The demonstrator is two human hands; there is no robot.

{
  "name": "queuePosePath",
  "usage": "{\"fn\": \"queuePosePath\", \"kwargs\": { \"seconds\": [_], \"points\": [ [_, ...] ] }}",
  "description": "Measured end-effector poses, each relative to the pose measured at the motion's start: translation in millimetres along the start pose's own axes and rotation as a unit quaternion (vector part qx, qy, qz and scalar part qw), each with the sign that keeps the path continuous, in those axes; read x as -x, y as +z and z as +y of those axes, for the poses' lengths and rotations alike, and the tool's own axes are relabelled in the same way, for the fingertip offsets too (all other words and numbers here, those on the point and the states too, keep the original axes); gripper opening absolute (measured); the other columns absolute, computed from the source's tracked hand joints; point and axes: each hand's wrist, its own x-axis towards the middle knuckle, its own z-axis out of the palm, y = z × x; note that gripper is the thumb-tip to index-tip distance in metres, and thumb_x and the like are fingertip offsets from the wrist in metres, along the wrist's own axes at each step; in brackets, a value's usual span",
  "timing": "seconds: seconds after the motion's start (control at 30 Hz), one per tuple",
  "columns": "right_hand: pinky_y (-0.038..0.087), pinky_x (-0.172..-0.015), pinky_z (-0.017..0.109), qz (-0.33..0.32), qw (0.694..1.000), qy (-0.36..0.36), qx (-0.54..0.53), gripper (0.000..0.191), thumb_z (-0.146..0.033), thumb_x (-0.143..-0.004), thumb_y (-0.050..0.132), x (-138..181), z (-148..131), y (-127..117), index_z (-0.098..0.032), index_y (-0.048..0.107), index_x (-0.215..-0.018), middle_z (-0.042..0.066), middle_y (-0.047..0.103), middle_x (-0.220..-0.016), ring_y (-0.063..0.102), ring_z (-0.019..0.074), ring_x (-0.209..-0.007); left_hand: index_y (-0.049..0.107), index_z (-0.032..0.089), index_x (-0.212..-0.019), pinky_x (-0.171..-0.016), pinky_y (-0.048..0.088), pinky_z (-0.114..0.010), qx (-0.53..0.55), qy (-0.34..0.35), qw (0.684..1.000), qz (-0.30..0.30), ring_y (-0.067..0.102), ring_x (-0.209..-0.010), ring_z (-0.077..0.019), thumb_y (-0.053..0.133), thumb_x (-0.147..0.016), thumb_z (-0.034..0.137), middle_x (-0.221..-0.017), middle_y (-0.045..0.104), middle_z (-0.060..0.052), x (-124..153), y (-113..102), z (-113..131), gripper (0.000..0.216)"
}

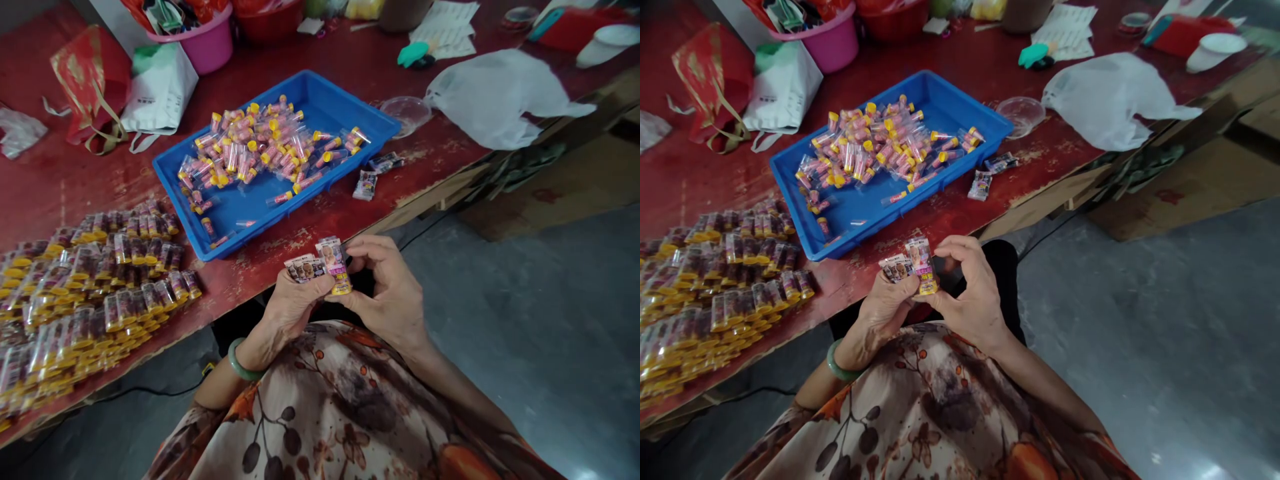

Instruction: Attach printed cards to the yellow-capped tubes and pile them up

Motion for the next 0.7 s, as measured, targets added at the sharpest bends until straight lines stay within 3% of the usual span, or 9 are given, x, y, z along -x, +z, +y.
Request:
{"fn": "queuePosePath", "kwargs": {
  "seconds": [0.17,0.47,0.6,0.7],
  "points": [
    [0.044,-0.068,0.032,-0.011,1.000,-0.003,0.017,0.039,-0.008,-0.072,0.066,1,-1,2,-0.021,0.055,-0.108,0.004,0.053,-0.106,0.048,0.0140,-0.077,0.073,0.015,-0.082,-0.065,0.053,-0.026,-0.016,-0.004,1.000,-0.006,0.062,-0.064,-0.0122,0.089,-0.056,0.029,-0.076,0.070,-0.002,3,-4,-5,0.033],
    [0.048,-0.069,0.033,0.001,0.997,-0.056,0.043,0.037,-0.012,-0.076,0.073,8,-5,-3,-0.020,0.060,-0.109,0.005,0.058,-0.102,0.053,0.0139,-0.074,0.072,0.015,-0.084,-0.065,0.053,-0.025,-0.005,0.007,1.000,-0.022,0.064,-0.067,-0.0140,0.084,-0.064,0.029,-0.077,0.070,-0.004,2,-2,3,0.026],
    [0.049,-0.069,0.032,0.017,0.993,-0.088,0.078,0.027,-0.008,-0.080,0.067,10,-13,1,-0.021,0.065,-0.103,0.005,0.062,-0.097,0.058,0.0159,-0.077,0.071,0.013,-0.081,-0.064,0.054,-0.029,-0.006,-0.003,1.000,-0.002,0.063,-0.066,-0.0152,0.086,-0.059,0.034,-0.074,0.069,-0.004,10,-1,8,0.035],
    [0.049,-0.071,0.032,0.005,0.991,-0.099,0.092,0.016,-0.015,-0.086,0.063,12,-9,9,-0.024,0.066,-0.098,0.004,0.064,-0.095,0.062,0.0177,-0.081,0.070,0.011,-0.083,-0.063,0.054,-0.030,0.007,-0.015,1.000,0.004,0.062,-0.065,-0.0153,0.088,-0.052,0.040,-0.075,0.067,-0.005,13,-7,11,0.046]
  ]
}}
